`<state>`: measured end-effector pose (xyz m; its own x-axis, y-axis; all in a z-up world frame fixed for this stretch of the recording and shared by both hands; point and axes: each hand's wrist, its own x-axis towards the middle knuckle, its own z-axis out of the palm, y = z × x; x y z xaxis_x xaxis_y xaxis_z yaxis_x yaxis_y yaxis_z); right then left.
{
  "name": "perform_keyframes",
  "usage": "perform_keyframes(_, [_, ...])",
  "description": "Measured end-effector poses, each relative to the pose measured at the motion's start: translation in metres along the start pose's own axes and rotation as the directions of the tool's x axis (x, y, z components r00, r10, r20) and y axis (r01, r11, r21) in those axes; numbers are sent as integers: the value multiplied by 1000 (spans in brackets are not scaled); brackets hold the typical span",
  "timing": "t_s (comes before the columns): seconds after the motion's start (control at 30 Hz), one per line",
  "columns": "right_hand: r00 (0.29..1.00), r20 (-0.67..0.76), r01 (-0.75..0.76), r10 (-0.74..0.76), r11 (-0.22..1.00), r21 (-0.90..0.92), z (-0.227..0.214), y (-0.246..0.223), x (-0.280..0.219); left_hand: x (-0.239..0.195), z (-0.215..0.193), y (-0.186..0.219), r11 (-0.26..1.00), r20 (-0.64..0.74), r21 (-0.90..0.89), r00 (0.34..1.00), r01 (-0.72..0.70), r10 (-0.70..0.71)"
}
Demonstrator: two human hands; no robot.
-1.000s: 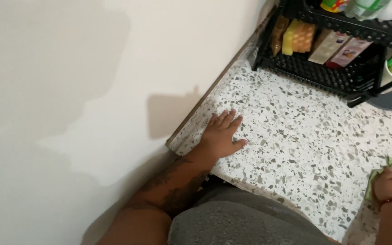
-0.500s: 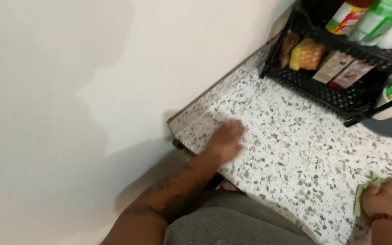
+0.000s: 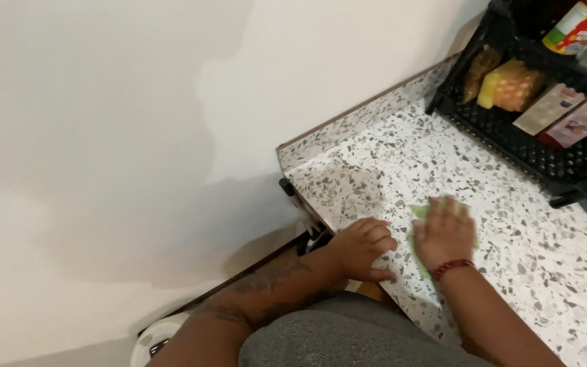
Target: The person wipes a speckled kitchen countertop with a green cloth. They move a black spice rack to clean underneath it, then wipe the area around the sink and a dish rack. The person continues wiping the countertop near a kettle and an electric stove.
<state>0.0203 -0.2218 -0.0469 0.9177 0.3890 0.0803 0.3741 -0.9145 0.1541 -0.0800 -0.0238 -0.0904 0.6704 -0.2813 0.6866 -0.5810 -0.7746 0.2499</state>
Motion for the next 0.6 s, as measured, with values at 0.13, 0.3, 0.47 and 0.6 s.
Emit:
perform_keyframes(0.13, [964, 266, -22, -24, 986, 168, -22, -11, 0, -2, 0, -2, 1000, -60, -4, 998, 4, -4])
perform_keyframes(0.3, [989, 137, 30, -47, 992, 123, -19, 33, -21, 1, -11, 6, 997, 53, 53, 997, 50, -53])
perform_keyframes(0.47, [992, -129, -4, 5, 1000, 10, 98, 207, -55, 32, -52, 16, 980, 646, 8, 748, 198, -156])
perform_keyframes(0.6, [992, -84, -124, 98, 899, -421, 93, 308, -143, 34, -55, 19, 979, 705, 73, 684, 192, -187])
